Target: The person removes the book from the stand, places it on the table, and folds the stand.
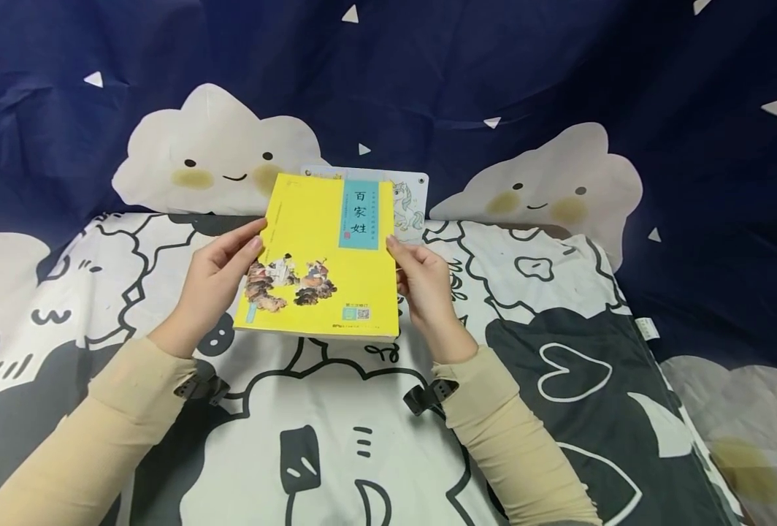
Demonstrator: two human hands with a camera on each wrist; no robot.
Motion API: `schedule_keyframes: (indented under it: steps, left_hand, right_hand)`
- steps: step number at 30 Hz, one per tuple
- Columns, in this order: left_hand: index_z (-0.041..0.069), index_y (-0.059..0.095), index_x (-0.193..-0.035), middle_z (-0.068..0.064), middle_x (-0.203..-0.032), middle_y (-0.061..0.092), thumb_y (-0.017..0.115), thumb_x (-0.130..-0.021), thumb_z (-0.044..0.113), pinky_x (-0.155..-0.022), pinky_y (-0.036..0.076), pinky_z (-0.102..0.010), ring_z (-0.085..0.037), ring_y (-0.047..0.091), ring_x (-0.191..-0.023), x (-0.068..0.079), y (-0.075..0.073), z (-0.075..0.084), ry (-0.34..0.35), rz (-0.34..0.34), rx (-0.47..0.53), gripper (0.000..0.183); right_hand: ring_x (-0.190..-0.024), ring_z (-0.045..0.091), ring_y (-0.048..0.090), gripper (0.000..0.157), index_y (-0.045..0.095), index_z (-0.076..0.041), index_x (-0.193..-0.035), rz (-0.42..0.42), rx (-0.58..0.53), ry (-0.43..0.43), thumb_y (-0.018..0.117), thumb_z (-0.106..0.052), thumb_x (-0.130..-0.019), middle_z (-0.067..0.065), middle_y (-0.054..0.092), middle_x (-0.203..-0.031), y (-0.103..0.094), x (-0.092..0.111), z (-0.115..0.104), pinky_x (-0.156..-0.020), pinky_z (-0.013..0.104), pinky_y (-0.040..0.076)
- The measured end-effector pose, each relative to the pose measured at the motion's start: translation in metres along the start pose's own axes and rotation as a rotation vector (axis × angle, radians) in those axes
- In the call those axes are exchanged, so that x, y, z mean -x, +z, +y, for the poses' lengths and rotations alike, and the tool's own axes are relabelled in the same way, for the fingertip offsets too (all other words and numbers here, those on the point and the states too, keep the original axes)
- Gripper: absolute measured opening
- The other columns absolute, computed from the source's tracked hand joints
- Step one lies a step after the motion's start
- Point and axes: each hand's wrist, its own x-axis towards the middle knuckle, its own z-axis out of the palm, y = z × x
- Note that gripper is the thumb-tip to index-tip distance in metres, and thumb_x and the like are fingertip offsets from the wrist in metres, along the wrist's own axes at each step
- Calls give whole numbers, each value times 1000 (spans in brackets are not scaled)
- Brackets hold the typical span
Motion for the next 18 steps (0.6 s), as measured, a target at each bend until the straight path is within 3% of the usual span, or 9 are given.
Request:
schedule_keyframes:
  steps: [7,14,18]
  left_hand:
    - [9,54,-143,-18,-116,68,52,-104,26,-68,50,-16,-1,62,-84,8,-9,-5,-16,-8,-81,43]
    - [10,53,-144,-19,-111,67,52,-104,25,-69,49,-13,0,61,-82,19,-21,-10,-42,-16,-103,43]
    - [9,52,-144,-18,-110,66,52,-104,23,-66,49,-14,-1,59,-79,25,-29,-14,-45,-14,-138,43]
  right_hand:
    - [-51,5,54,16,73,-15,-85,14,102,-1,65,-22,-97,-4,73,-74,3,4,9,-46,13,40]
    - [-50,6,55,9,70,-9,-95,-47,115,10,64,-15,-97,-2,72,-77,12,11,17,-49,14,49]
    - [-51,6,59,21,66,2,-110,-83,151,22,63,-15,-98,-1,72,-80,17,15,22,-51,17,53]
